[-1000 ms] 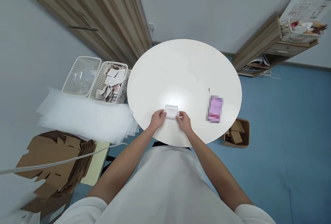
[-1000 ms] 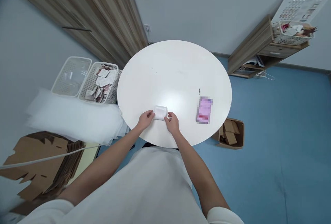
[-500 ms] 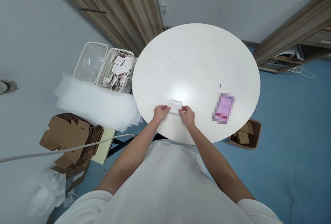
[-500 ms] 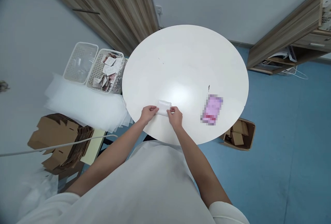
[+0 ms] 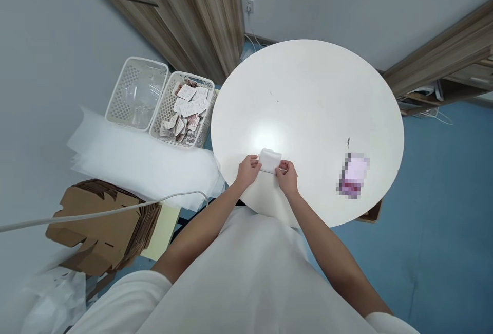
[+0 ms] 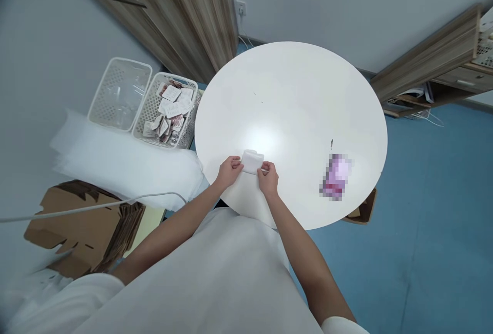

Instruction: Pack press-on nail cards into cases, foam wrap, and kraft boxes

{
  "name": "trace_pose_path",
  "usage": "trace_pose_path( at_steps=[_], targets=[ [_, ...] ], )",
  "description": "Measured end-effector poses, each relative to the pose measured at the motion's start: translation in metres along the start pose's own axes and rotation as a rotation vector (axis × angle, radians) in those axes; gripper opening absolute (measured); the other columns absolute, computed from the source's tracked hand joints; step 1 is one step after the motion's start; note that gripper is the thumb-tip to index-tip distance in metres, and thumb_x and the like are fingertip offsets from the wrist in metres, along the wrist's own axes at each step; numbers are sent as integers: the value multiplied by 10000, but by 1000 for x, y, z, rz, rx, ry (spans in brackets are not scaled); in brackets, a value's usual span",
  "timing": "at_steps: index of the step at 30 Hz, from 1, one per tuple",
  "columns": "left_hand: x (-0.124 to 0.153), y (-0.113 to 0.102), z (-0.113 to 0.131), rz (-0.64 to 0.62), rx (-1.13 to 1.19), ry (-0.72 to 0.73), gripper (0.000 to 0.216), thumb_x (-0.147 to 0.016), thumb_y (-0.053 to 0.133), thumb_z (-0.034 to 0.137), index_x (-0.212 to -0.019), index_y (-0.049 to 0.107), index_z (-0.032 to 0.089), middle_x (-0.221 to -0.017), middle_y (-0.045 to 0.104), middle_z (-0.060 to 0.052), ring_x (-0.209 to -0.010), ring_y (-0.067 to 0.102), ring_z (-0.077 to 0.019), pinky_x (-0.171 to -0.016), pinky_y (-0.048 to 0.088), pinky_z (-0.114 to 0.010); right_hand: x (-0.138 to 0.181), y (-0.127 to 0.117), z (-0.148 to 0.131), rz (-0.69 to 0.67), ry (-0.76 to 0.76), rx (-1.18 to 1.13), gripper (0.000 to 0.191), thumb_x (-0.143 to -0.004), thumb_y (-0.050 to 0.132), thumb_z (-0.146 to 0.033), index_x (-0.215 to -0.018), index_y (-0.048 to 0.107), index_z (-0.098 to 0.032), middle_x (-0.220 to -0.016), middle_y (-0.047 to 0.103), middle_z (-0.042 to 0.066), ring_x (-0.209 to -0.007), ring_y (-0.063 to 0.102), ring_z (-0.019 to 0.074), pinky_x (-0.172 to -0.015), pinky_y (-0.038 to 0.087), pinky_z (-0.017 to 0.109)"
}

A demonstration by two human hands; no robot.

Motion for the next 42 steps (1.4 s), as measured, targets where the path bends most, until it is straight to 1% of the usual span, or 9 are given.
trace_pose_path(
  at_steps=[4, 7, 10, 13, 16, 23, 28, 34, 42],
  targets=[
    [-27, -35, -4, 52, -12, 92, 208, -773, 548, 225, -976, 578, 193, -971, 646, -51, -863, 614, -151, -791, 492, -298, -14, 41, -28, 4, -58, 21, 308, -718, 513, -299, -1016, 494, -224, -1020, 609, 32, -751, 599, 137, -740, 485, 321],
    [-49, -64, -7, 126, -55, 116, 245, -762, 552, 212, -1002, 585, 180, -1002, 636, -62, -832, 615, -154, -774, 495, -293, -27, 73, -52, -36, -111, 42, 331, -727, 506, -269, -1053, 503, -216, -1058, 594, 41, -764, 593, 133, -770, 481, 322],
    [-70, -91, -9, 191, -84, 130, 304, -758, 552, 211, -1056, 583, 163, -1054, 613, -78, -840, 610, -154, -805, 481, -292, -40, 103, -73, -94, -168, 59, 419, -720, 522, -243, -1136, 486, -211, -1107, 569, 56, -793, 584, 136, -809, 470, 333],
    [-88, -109, -10, 209, -85, 138, 351, -757, 550, 198, -1104, 573, 151, -1084, 593, -86, -871, 596, -156, -829, 471, -293, -52, 127, -85, -107, -202, 71, 497, -715, 529, -224, -1206, 455, -209, -1133, 549, 64, -835, 571, 145, -838, 460, 347],
    [-101, -119, -10, 221, -87, 153, 366, -763, 544, 189, -1125, 569, 141, -1075, 585, -90, -878, 579, -155, -834, 469, -296, -62, 142, -89, -85, -202, 72, 527, -717, 523, -215, -1237, 437, -202, -1132, 546, 65, -841, 565, 144, -849, 459, 350],
    [-110, -128, -5, 200, -66, 171, 371, -781, 525, 169, -1149, 556, 123, -1066, 567, -105, -919, 558, -171, -823, 473, -300, -72, 152, -94, -78, -215, 89, 535, -734, 496, -226, -1263, 418, -199, -1124, 542, 62, -859, 554, 148, -867, 450, 354],
    [-108, -128, -4, 176, -47, 143, 454, -762, 558, 181, -1210, 499, 133, -1088, 546, -114, -968, 540, -186, -796, 483, -301, -70, 153, -93, -84, -242, 98, 591, -725, 522, -249, -1294, 374, -192, -1119, 528, 74, -866, 537, 155, -833, 469, 347],
    [-106, -125, -7, 177, 6, 98, 593, -732, 606, 218, -1285, 400, 163, -1187, 497, -131, -1035, 518, -197, -810, 470, -298, -60, 148, -90, -68, -221, 118, 715, -671, 583, -291, -1328, 305, -233, -1173, 468, 71, -886, 494, 163, -785, 491, 324],
    [-97, -122, -16, 187, 12, 77, 668, -720, 627, 273, -1313, 328, 195, -1242, 444, -130, -1077, 492, -205, -840, 448, -311, -44, 138, -90, -119, -181, 147, 812, -640, 615, -311, -1355, 236, -253, -1213, 427, 76, -930, 490, 181, -805, 477, 345]
  ],
)
Point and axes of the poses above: each hand's wrist, its own x-axis away from the middle knuckle, its own y-axis out of the palm, z = x × y, the point moved 1 cm from there along -x, towards the middle knuckle
